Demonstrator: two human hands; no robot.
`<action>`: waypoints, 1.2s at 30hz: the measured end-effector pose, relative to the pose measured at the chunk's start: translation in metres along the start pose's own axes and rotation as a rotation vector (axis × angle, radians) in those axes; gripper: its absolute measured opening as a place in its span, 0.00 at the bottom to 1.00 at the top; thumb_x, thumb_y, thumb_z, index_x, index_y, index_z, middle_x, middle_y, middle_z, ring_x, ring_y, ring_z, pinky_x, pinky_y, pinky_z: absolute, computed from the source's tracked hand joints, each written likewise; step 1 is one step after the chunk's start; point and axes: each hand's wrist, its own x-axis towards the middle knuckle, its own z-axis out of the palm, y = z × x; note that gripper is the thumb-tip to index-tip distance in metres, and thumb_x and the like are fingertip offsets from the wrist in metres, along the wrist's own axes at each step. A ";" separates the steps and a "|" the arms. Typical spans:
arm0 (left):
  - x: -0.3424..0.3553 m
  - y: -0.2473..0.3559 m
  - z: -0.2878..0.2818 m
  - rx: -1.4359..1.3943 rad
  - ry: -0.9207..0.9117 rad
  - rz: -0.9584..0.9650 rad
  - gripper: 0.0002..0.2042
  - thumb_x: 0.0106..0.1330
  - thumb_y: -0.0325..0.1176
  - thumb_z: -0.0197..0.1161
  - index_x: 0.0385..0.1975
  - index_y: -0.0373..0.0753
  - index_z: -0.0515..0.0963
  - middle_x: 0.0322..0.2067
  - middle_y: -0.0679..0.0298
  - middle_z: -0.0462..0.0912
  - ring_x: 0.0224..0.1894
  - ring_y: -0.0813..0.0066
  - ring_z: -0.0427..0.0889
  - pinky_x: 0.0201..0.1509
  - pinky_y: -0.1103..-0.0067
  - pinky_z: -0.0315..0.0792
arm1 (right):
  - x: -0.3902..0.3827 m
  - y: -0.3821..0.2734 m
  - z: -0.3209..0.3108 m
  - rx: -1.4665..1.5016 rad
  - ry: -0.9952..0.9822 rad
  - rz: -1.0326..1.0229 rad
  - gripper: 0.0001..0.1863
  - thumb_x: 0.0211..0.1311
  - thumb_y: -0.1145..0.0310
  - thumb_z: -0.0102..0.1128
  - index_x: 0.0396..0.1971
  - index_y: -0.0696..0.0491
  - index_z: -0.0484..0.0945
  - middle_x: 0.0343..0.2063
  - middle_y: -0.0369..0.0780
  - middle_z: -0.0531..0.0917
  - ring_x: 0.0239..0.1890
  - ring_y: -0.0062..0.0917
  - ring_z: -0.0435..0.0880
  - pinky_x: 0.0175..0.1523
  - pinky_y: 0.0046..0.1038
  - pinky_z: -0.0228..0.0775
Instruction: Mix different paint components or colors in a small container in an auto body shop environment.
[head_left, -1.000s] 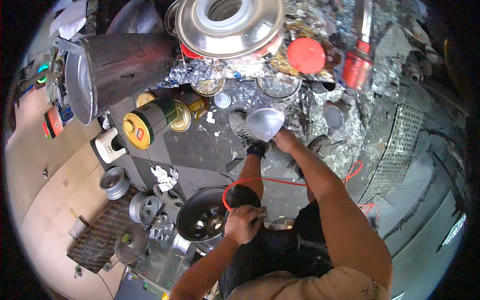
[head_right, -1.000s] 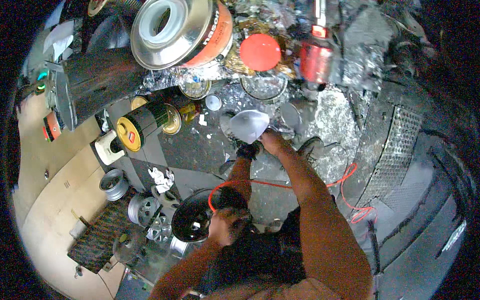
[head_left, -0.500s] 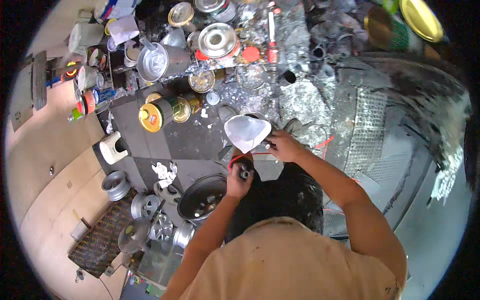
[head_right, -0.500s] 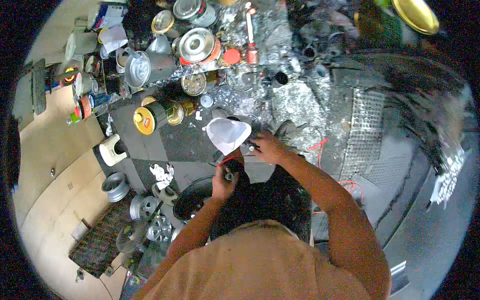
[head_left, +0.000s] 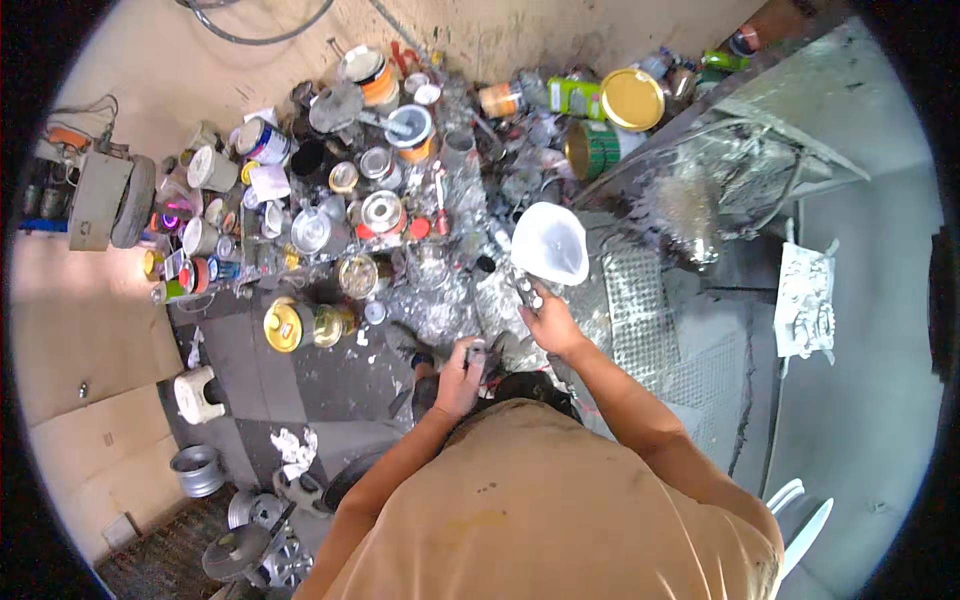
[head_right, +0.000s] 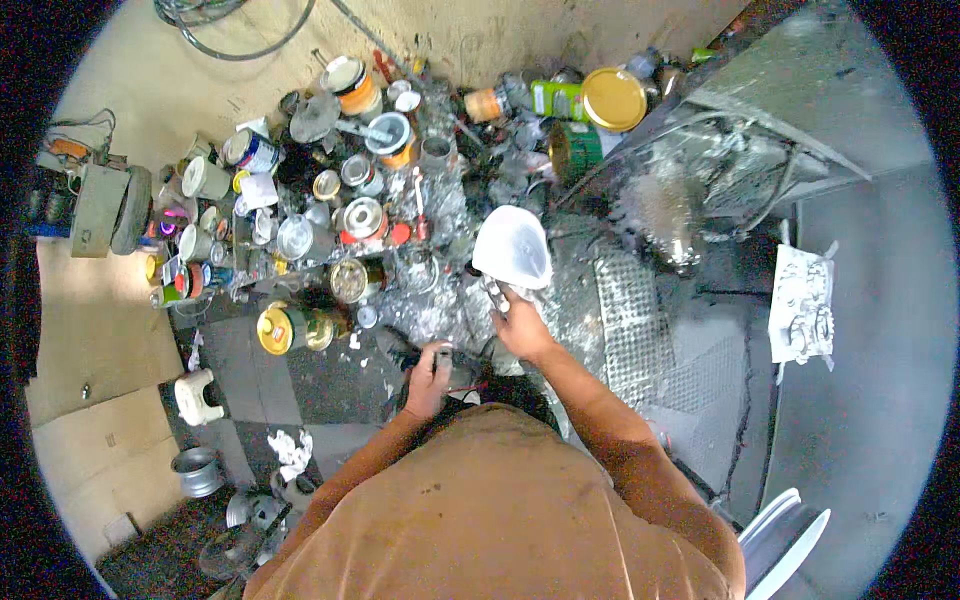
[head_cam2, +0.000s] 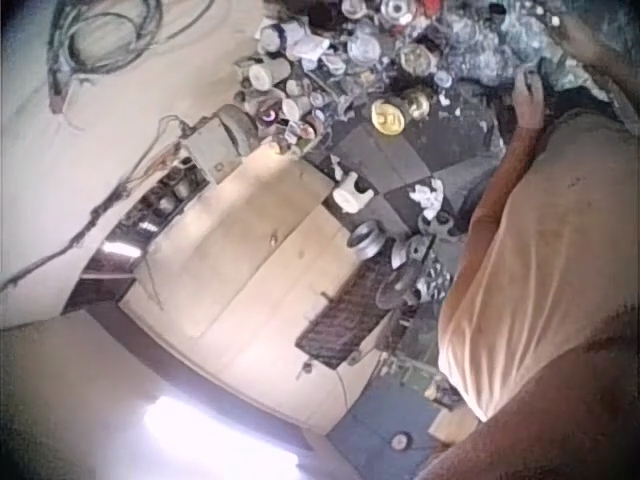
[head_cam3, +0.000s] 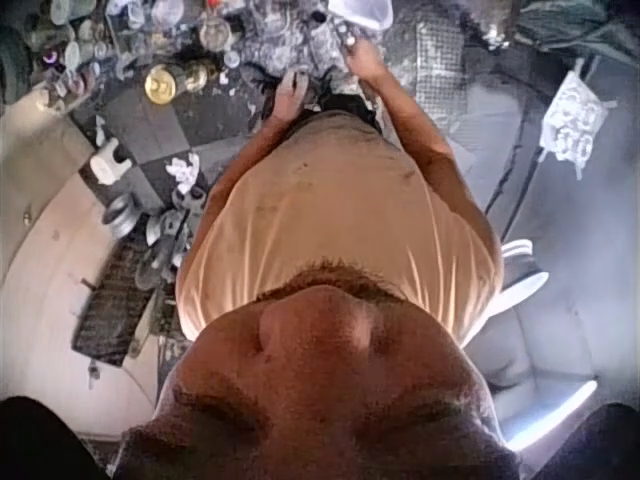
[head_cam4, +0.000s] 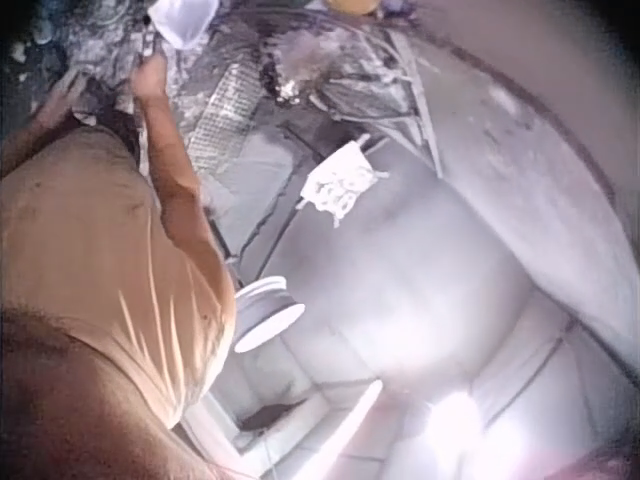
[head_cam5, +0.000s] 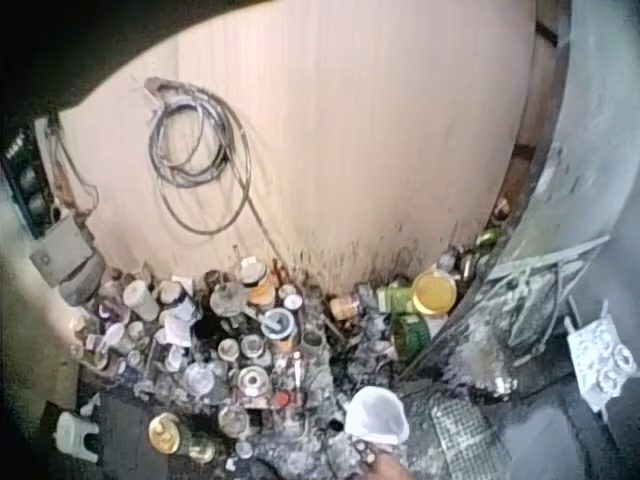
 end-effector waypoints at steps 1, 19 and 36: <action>0.004 0.004 0.011 0.042 0.006 0.074 0.12 0.74 0.36 0.54 0.51 0.38 0.71 0.35 0.64 0.77 0.38 0.77 0.75 0.46 0.77 0.71 | 0.008 -0.007 -0.008 -0.010 0.061 0.000 0.29 0.61 0.69 0.59 0.62 0.63 0.66 0.37 0.60 0.82 0.41 0.54 0.83 0.52 0.42 0.73; 0.023 0.087 0.055 -0.390 -0.200 0.131 0.13 0.72 0.33 0.51 0.53 0.35 0.71 0.33 0.62 0.75 0.36 0.74 0.72 0.45 0.75 0.70 | 0.092 -0.149 -0.073 0.243 0.512 -0.404 0.14 0.57 0.73 0.64 0.43 0.60 0.79 0.39 0.47 0.85 0.42 0.37 0.85 0.50 0.35 0.73; -0.006 0.084 0.053 -0.486 -0.101 0.030 0.15 0.77 0.39 0.46 0.47 0.32 0.73 0.24 0.70 0.69 0.27 0.81 0.67 0.31 0.79 0.63 | 0.055 -0.154 -0.055 0.201 0.565 -0.364 0.13 0.61 0.72 0.63 0.44 0.61 0.78 0.34 0.40 0.85 0.31 0.25 0.82 0.33 0.28 0.75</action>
